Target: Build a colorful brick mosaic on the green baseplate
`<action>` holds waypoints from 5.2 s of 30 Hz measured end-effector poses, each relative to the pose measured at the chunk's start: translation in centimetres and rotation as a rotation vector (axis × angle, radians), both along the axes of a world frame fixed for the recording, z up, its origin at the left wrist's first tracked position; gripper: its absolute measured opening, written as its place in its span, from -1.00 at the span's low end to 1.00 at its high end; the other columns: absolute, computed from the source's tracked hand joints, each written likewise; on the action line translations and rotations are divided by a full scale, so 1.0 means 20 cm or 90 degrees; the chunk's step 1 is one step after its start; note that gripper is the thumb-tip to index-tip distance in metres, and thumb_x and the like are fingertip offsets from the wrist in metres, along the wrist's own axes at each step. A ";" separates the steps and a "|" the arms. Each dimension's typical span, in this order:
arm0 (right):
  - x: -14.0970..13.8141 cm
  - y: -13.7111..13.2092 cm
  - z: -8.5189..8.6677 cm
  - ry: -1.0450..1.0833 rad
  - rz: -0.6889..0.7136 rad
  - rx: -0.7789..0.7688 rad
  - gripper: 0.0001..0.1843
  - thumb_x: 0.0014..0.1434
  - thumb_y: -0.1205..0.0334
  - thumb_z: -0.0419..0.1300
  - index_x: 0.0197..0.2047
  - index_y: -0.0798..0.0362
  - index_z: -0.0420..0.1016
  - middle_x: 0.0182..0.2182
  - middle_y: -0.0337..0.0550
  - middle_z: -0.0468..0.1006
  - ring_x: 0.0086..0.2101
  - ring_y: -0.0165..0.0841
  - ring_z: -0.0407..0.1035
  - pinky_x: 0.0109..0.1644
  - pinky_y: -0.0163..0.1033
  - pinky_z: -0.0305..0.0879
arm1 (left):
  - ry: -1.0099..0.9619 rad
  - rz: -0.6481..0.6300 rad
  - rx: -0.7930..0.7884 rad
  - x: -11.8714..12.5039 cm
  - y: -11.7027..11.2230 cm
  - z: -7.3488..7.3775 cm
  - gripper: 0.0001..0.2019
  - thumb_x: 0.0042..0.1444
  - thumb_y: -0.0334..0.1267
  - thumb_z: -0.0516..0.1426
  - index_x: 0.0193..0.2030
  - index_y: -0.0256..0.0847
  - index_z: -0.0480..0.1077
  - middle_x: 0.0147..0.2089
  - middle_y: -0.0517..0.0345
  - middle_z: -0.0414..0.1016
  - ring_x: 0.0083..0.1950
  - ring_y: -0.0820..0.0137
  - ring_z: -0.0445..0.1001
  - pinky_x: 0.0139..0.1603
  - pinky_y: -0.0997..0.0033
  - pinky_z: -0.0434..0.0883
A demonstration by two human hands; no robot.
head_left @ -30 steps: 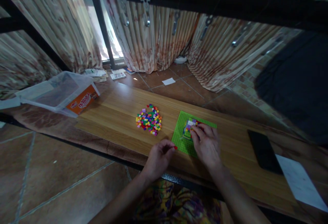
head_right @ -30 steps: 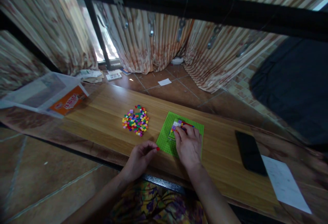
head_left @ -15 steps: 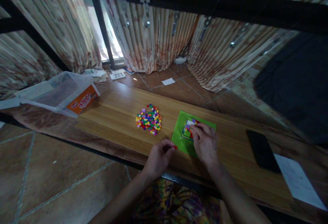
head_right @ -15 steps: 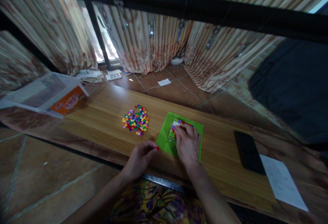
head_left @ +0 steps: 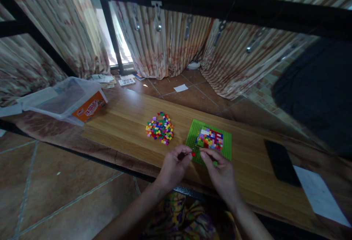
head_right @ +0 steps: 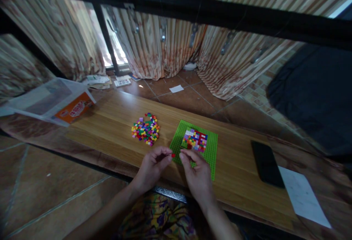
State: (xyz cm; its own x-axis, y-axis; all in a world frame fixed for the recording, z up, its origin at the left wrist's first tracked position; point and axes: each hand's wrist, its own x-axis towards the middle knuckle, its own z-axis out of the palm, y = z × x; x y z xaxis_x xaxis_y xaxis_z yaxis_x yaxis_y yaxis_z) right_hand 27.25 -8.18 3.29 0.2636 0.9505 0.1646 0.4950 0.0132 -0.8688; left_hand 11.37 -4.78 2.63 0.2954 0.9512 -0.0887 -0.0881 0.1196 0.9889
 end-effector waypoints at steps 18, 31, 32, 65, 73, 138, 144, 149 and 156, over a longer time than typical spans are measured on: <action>-0.07 -0.05 0.10 0.293 0.015 -0.173 -0.73 -0.04 -0.02 0.37 -0.39 0.01 0.63 -0.42 -0.19 0.60 -0.35 -0.35 0.40 -0.21 -0.25 0.30 | -0.110 -0.054 -0.009 0.00 -0.04 0.06 -0.85 0.06 -0.25 0.26 -0.31 -0.29 0.45 -0.37 0.17 0.47 -0.32 0.51 0.39 -0.23 0.51 0.34; 0.15 0.19 0.07 0.174 -0.116 -0.066 -0.74 -0.13 0.03 0.38 -0.34 -0.03 0.66 -0.29 -0.15 0.65 -0.27 -0.27 0.48 -0.10 -0.13 0.34 | -0.056 0.000 -0.035 -0.04 0.01 -0.02 -0.88 0.02 -0.27 0.26 -0.39 -0.28 0.45 -0.43 0.23 0.40 -0.36 0.53 0.32 -0.29 0.53 0.27; 0.16 0.22 0.06 0.118 -0.099 -0.060 -0.75 -0.08 0.03 0.34 -0.33 -0.02 0.65 -0.28 -0.15 0.65 -0.27 -0.26 0.48 -0.09 -0.13 0.35 | -0.049 0.006 -0.040 -0.05 0.01 -0.03 -0.87 0.02 -0.26 0.26 -0.38 -0.28 0.45 -0.43 0.23 0.40 -0.36 0.52 0.32 -0.29 0.53 0.26; 0.17 0.24 0.01 -0.363 -0.004 0.076 -0.70 0.25 0.21 0.03 -0.19 0.04 0.59 -0.18 -0.02 0.53 -0.13 -0.20 0.38 0.01 -0.06 0.30 | 0.337 -0.120 0.154 0.12 0.20 0.00 -0.56 0.11 -0.33 0.03 0.15 -0.22 0.39 -0.34 0.11 0.53 -0.45 0.39 0.42 -0.29 0.39 0.38; 0.18 0.23 -0.04 -0.428 0.011 0.094 -0.65 0.24 0.30 -0.02 -0.14 0.01 0.61 -0.13 -0.01 0.49 -0.08 -0.17 0.33 0.01 -0.05 0.32 | 0.462 -0.165 0.226 0.21 0.21 0.04 -0.50 0.14 -0.34 -0.02 0.25 -0.24 0.29 -0.06 -0.12 0.57 -0.10 0.15 0.54 0.00 0.17 0.42; 0.12 0.18 0.06 -0.050 0.033 0.018 -0.77 0.15 0.04 0.20 -0.29 -0.03 0.61 -0.27 -0.16 0.59 -0.21 -0.29 0.44 -0.09 -0.17 0.30 | -0.124 -0.033 -0.032 0.22 0.22 0.00 -0.82 -0.05 -0.37 0.25 -0.25 -0.28 0.48 -0.33 0.17 0.55 -0.34 0.50 0.47 -0.22 0.47 0.43; 0.11 0.19 0.08 -0.088 0.062 0.024 -0.76 0.20 0.06 0.14 -0.31 -0.02 0.59 -0.30 -0.17 0.57 -0.27 -0.31 0.42 -0.14 -0.20 0.29 | -0.100 -0.022 -0.015 0.24 0.21 -0.01 -0.80 -0.02 -0.40 0.21 -0.19 -0.27 0.46 -0.28 0.14 0.57 -0.27 0.46 0.52 -0.17 0.45 0.45; 0.22 0.25 0.08 -0.137 -0.018 0.036 -0.70 0.17 0.00 0.15 -0.31 0.01 0.60 -0.27 -0.11 0.55 -0.25 -0.28 0.41 -0.16 -0.18 0.30 | 0.055 0.042 0.027 0.21 0.25 -0.05 -0.76 0.05 -0.44 0.14 -0.11 -0.26 0.47 -0.22 0.09 0.57 -0.26 0.45 0.51 -0.20 0.46 0.45; 0.26 0.28 0.02 -0.197 -0.021 0.009 -0.70 0.14 -0.02 0.16 -0.34 -0.03 0.62 -0.25 -0.10 0.52 -0.19 -0.24 0.39 -0.03 -0.08 0.28 | 0.273 0.045 0.126 0.17 0.22 -0.08 -0.70 0.11 -0.43 0.07 -0.04 -0.21 0.49 -0.19 0.11 0.57 -0.26 0.43 0.51 -0.15 0.43 0.45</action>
State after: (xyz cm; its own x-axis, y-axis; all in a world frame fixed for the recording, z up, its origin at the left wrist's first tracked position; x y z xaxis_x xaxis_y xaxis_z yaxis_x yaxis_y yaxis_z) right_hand 32.42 -2.63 3.72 0.2292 0.9395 0.2546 0.7361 0.0038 -0.6769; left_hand 14.70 -0.30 1.13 0.2059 0.9786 -0.0042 0.3326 -0.0659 0.9408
